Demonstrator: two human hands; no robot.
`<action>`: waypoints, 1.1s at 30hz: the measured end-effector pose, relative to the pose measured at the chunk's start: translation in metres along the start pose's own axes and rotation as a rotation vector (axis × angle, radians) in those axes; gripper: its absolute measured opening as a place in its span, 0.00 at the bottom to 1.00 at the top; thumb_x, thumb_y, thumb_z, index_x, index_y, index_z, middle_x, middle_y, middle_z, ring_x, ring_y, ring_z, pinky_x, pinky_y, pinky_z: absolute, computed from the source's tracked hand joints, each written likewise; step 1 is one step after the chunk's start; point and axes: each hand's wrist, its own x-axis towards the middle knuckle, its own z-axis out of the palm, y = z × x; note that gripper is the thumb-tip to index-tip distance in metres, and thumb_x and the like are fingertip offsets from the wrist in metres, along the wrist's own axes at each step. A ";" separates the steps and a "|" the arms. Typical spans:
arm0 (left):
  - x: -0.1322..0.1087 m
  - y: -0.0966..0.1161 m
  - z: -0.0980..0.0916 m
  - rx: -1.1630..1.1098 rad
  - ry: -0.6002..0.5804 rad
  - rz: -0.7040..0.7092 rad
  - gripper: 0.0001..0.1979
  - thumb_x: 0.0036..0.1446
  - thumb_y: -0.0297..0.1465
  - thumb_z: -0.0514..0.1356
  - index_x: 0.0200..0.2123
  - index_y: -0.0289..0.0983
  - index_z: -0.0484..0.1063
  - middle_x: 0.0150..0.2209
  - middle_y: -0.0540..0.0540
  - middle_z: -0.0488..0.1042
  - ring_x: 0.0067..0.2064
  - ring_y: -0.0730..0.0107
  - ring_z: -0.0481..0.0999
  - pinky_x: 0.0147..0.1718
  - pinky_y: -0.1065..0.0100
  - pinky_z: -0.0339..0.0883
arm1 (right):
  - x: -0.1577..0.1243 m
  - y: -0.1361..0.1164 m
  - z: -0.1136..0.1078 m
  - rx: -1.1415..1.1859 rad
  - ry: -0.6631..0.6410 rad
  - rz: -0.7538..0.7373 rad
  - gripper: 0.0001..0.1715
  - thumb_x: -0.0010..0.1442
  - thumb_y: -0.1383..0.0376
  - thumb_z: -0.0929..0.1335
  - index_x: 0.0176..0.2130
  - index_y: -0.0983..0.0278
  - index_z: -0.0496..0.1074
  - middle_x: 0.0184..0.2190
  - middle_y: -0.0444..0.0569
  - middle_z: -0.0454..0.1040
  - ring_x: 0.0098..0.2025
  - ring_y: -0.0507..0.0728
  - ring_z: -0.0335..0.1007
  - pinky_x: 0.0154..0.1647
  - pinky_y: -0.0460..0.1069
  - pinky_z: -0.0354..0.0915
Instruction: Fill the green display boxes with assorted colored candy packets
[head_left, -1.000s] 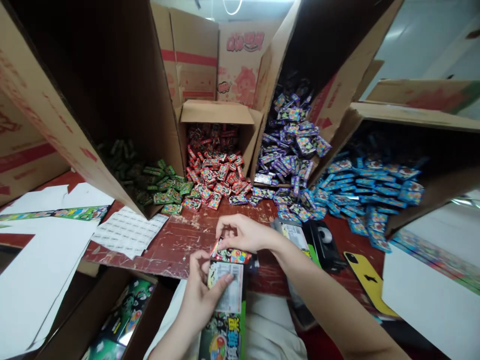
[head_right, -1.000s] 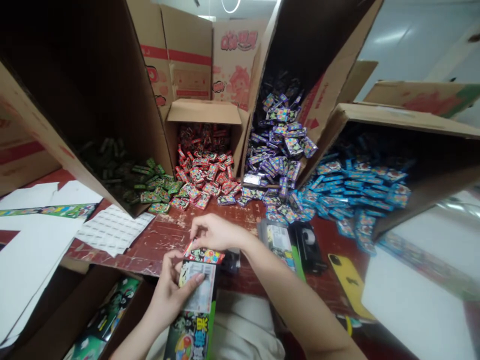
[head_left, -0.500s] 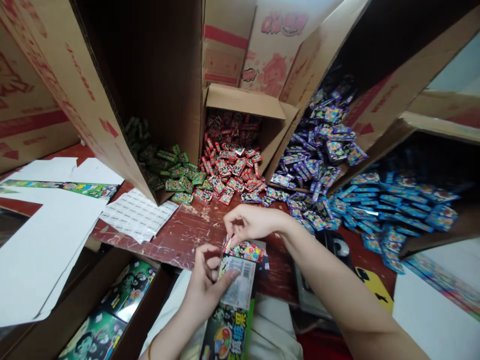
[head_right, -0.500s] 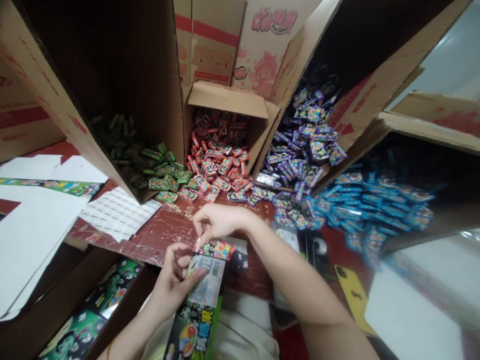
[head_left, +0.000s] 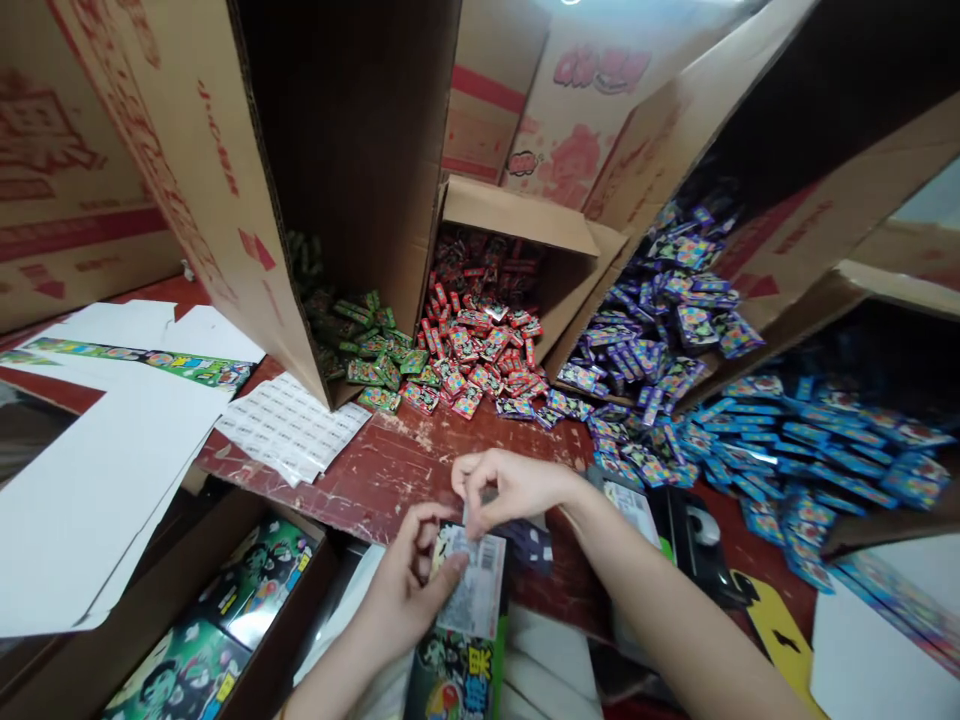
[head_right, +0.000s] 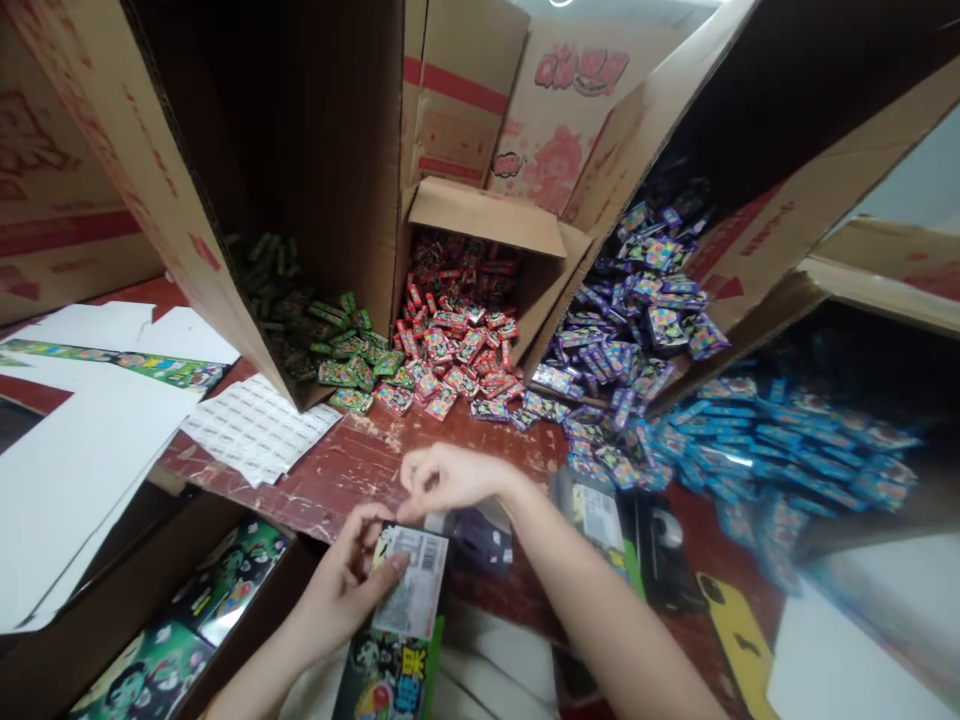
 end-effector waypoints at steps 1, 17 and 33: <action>0.001 0.000 -0.001 0.014 -0.015 0.005 0.14 0.57 0.37 0.60 0.42 0.42 0.59 0.29 0.56 0.62 0.26 0.78 0.63 0.24 0.76 0.56 | 0.012 0.003 -0.001 -0.059 0.059 0.006 0.19 0.54 0.54 0.71 0.22 0.67 0.72 0.29 0.45 0.67 0.32 0.50 0.65 0.35 0.46 0.62; 0.004 0.020 0.000 0.029 0.349 0.024 0.21 0.48 0.39 0.66 0.40 0.42 0.59 0.23 0.57 0.65 0.24 0.75 0.68 0.22 0.76 0.63 | 0.094 0.096 0.007 -0.026 0.812 0.120 0.14 0.61 0.56 0.64 0.41 0.65 0.65 0.33 0.49 0.69 0.33 0.53 0.67 0.33 0.48 0.65; 0.001 0.015 0.058 0.110 -0.034 0.038 0.24 0.51 0.35 0.65 0.44 0.43 0.53 0.34 0.50 0.75 0.30 0.70 0.76 0.30 0.70 0.70 | -0.083 -0.048 -0.009 0.232 0.462 -0.029 0.08 0.50 0.64 0.72 0.31 0.66 0.73 0.28 0.44 0.75 0.29 0.49 0.69 0.34 0.46 0.65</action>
